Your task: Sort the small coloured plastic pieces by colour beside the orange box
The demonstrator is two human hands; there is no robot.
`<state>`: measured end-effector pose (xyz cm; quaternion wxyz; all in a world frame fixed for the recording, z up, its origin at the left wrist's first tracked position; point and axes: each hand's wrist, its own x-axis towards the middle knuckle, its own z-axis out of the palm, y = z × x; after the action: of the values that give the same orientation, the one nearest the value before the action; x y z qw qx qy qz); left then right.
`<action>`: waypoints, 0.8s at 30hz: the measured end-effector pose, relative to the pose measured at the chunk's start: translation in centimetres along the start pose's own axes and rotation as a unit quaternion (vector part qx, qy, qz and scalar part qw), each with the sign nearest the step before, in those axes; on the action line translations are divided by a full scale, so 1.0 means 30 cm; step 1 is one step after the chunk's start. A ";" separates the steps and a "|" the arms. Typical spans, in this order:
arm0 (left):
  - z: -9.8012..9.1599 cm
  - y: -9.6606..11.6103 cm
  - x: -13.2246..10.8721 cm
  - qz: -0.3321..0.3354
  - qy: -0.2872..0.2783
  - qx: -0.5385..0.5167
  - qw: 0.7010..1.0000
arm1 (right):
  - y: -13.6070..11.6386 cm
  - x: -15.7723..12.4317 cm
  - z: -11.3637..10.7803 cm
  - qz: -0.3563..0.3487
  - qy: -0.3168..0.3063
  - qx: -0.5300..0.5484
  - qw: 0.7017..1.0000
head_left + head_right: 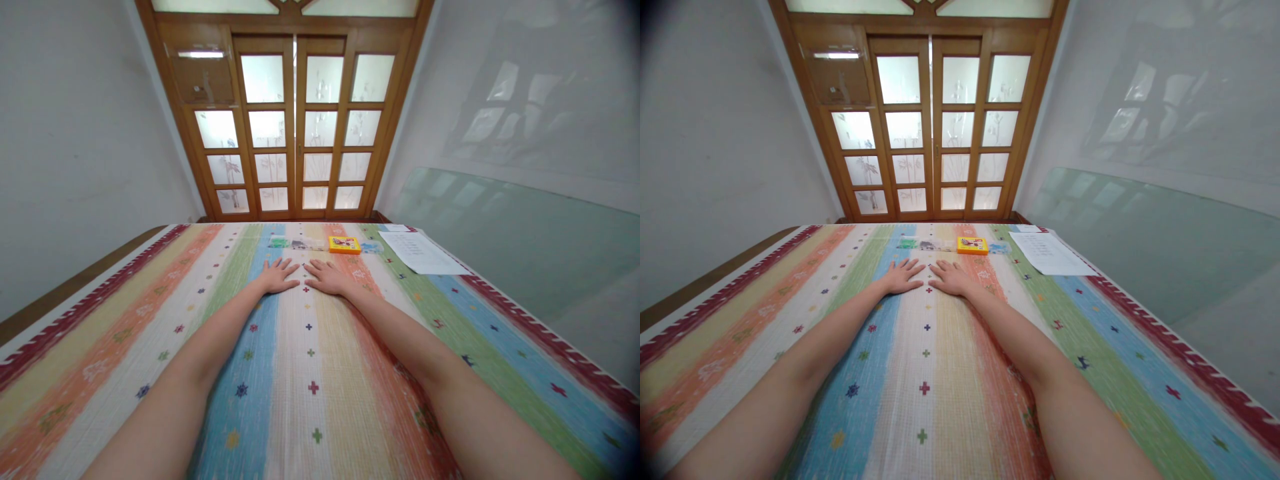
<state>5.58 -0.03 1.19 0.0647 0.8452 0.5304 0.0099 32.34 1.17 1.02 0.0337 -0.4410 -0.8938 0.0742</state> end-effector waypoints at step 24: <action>0.004 0.008 -0.057 -0.001 -0.009 -0.001 1.000 | -0.059 -0.075 -0.015 0.004 -0.020 0.018 1.000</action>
<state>5.07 -1.68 1.20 0.0701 0.8447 0.5306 0.0022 32.38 -1.62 1.78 0.0231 -0.4419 -0.8913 0.0990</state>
